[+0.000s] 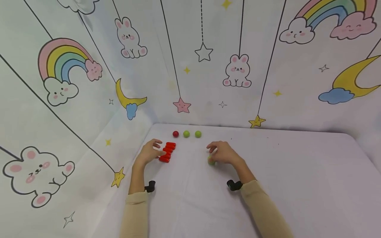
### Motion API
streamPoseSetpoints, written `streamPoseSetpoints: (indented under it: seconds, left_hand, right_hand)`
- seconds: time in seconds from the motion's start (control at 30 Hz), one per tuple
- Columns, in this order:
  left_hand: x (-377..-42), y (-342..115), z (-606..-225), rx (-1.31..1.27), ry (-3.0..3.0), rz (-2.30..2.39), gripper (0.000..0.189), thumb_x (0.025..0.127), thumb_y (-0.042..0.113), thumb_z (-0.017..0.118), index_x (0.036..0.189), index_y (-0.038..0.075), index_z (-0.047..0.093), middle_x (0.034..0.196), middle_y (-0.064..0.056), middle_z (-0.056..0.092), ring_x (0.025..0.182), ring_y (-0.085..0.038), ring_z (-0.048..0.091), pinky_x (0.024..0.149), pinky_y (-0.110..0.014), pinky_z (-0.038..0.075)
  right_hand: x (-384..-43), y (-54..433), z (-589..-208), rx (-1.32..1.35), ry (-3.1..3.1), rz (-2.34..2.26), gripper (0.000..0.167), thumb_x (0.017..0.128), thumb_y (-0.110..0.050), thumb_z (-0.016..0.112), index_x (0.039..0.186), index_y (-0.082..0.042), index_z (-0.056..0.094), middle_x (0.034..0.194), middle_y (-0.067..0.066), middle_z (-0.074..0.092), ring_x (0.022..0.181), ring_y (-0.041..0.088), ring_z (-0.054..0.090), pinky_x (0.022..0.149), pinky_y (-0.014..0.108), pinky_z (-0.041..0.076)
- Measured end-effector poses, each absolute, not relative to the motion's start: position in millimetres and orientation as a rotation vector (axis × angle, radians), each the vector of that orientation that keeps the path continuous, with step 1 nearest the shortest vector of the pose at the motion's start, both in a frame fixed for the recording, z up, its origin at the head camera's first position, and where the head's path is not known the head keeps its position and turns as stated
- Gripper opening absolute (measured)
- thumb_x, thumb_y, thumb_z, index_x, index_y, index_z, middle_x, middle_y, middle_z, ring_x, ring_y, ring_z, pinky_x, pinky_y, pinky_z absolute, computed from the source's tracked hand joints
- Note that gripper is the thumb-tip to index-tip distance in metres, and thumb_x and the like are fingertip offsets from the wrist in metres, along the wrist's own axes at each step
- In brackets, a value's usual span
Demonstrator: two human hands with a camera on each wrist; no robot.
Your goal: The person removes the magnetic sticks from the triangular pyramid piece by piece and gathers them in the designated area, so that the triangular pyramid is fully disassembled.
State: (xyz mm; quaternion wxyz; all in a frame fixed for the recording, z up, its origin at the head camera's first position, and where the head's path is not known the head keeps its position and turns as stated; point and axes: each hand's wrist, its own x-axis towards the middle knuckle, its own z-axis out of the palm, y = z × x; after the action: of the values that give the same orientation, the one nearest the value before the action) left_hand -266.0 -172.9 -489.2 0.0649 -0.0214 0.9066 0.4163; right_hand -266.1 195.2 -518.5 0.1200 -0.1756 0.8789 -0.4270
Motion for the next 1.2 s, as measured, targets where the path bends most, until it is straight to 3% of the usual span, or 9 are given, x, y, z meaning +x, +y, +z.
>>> streamPoseSetpoints:
  seconds: [0.2,0.73,1.2]
  left_hand:
    - [-264,-154,-487,0.042,2.689,1.258,0.056,0.091,0.020,0.082,0.140,0.009,0.058,0.130,-0.016,0.062,0.111,-0.031,0.061,0.086,-0.042,0.061]
    - [-266,-149,-487,0.133,2.653,1.253,0.055,0.090,0.022,0.083,0.138,0.010,0.060,0.123,-0.014,0.064,0.101,-0.027,0.063,0.083,-0.039,0.058]
    - [-266,-148,-488,0.129,2.621,1.237,0.055,0.090,0.021,0.083,0.138,0.011,0.059,0.120,-0.012,0.063,0.099,-0.026,0.062,0.081,-0.038,0.059]
  right_hand:
    - [-277,192,-519,-0.428,2.769,-1.314,0.049,0.082,-0.007,0.086,0.128,-0.003,0.069,0.119,0.018,0.072,0.104,0.030,0.074,0.085,0.045,0.060]
    - [-326,156,-531,-0.220,2.953,-1.459,0.043,0.084,0.001,0.081,0.126,0.001,0.068,0.126,0.016,0.066,0.114,0.033,0.070,0.090,0.045,0.059]
    - [-347,140,-544,-0.283,3.102,-1.253,0.036,0.083,0.005,0.078,0.118,0.003,0.071,0.125,0.022,0.061,0.110,0.036,0.067,0.094,0.048,0.056]
